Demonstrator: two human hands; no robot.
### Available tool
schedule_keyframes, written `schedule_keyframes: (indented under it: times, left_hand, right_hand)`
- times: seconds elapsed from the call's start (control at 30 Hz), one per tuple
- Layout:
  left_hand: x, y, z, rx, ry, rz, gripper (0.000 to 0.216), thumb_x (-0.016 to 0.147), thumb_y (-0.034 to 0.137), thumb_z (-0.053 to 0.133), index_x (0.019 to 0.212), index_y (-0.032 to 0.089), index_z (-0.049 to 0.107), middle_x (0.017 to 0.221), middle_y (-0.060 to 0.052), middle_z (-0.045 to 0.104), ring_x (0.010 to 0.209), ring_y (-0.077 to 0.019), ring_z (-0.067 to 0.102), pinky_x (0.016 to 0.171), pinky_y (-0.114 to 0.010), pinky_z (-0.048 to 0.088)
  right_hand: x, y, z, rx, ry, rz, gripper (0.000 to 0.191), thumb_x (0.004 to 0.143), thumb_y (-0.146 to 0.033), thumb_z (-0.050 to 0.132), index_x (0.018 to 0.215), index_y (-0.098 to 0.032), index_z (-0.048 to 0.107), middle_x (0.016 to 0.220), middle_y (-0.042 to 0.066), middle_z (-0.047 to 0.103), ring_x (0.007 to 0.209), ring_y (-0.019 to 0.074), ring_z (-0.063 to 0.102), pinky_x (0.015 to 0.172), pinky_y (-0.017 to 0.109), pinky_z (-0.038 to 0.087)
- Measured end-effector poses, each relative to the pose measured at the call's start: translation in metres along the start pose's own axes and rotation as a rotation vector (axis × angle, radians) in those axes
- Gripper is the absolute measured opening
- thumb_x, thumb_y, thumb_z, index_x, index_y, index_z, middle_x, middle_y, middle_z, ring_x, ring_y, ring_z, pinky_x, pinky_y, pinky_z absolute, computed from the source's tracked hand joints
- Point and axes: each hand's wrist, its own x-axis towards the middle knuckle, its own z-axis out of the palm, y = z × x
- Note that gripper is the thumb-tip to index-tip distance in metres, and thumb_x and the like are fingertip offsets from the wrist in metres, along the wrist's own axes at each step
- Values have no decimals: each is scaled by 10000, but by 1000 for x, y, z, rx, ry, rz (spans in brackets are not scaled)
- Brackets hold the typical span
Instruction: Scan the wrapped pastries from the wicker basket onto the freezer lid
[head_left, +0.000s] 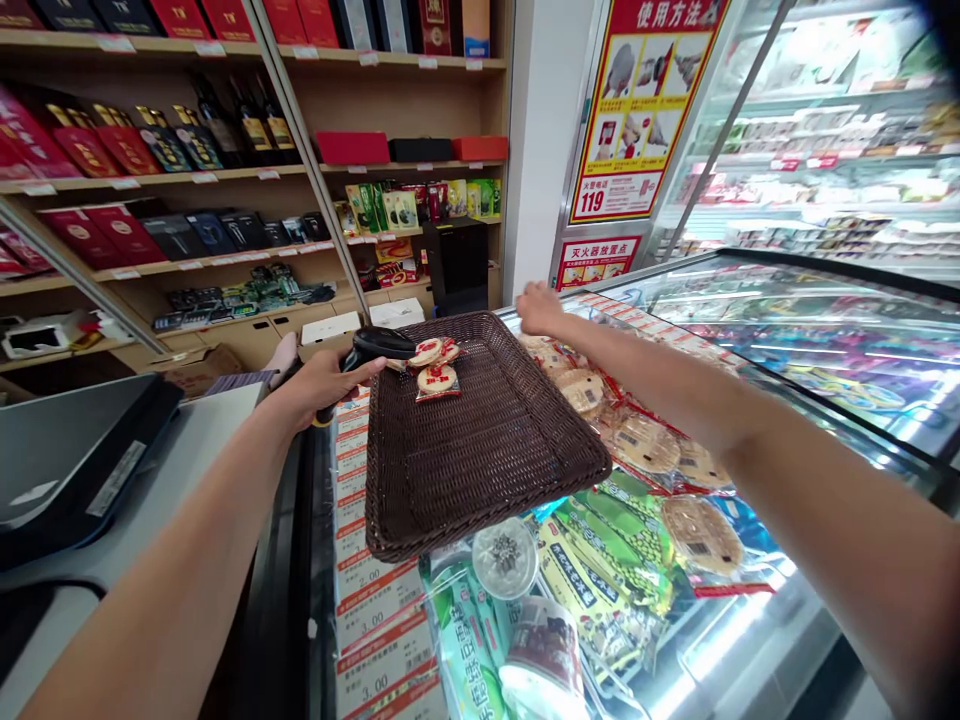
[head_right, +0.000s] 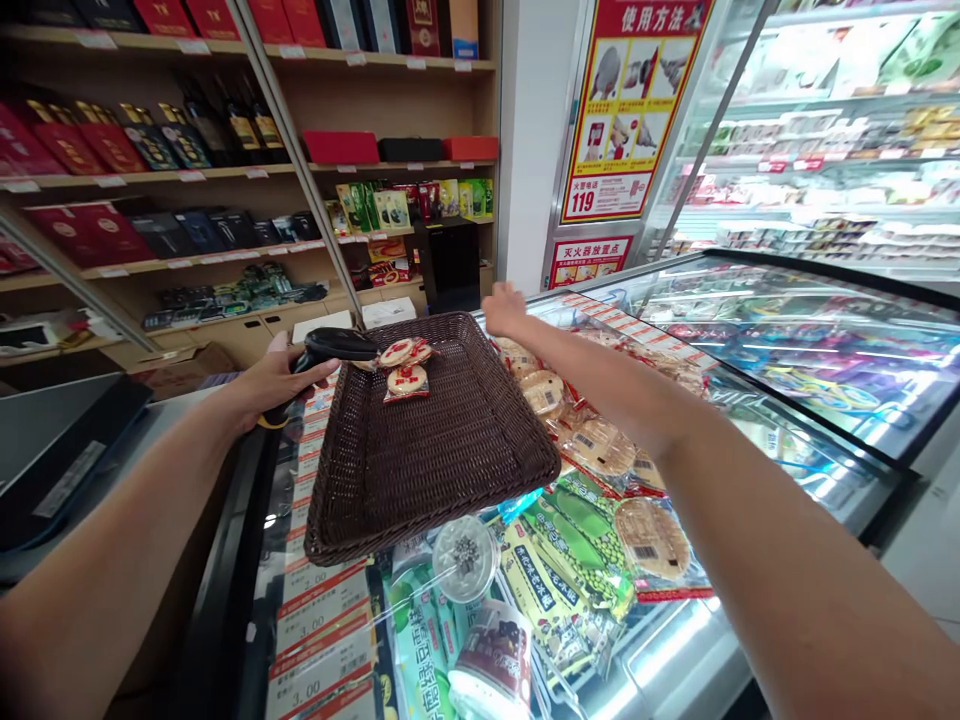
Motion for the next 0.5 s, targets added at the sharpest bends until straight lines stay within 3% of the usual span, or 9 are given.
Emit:
schedule_keyframes:
  times: [0.07, 0.13, 0.23, 0.33, 0.5]
  left_hand:
    - [-2, 0, 0, -1, 9, -3, 557, 615, 713, 739, 782, 192, 638, 632, 17, 600, 512, -101, 458, 455, -209, 348]
    - [-5, 1, 2, -7, 7, -4, 553, 632, 713, 728, 795, 194, 630, 648, 19, 599, 513, -100, 466, 455, -209, 360]
    - [-11, 2, 2, -16, -7, -12, 548, 635, 706, 730, 821, 200, 630, 658, 22, 602, 518, -107, 493, 439, -204, 354]
    - [-16, 2, 0, -15, -6, -26, 551, 621, 705, 741, 799, 194, 640, 646, 23, 604, 521, -106, 498, 438, -200, 351]
    - [-16, 4, -3, -26, 33, -10, 568, 625, 717, 730, 808, 187, 644, 646, 14, 612, 523, -107, 491, 449, -207, 360]
  right_hand:
    - [3, -43, 17, -23, -121, 7, 521, 764, -373, 764, 1191, -119, 610, 1268, 198, 536, 1187, 348, 510, 1008, 474, 417]
    - [4, -80, 34, -28, -167, -278, 698, 720, -442, 800, 1314, -183, 543, 1376, 152, 507, 1253, 332, 470, 1048, 439, 388]
    - [7, -110, 55, -33, -261, -500, 586, 778, -373, 757, 1314, -254, 553, 1396, 82, 538, 1282, 277, 462, 1070, 378, 356]
    - [10, -111, 62, 39, -307, -421, 374, 893, -367, 621, 1240, -230, 595, 1280, 81, 627, 1138, 239, 572, 958, 323, 419]
    - [10, -90, 40, 219, -86, -221, 298, 979, -368, 477, 1152, -175, 624, 1178, 91, 677, 1044, 213, 613, 868, 273, 437]
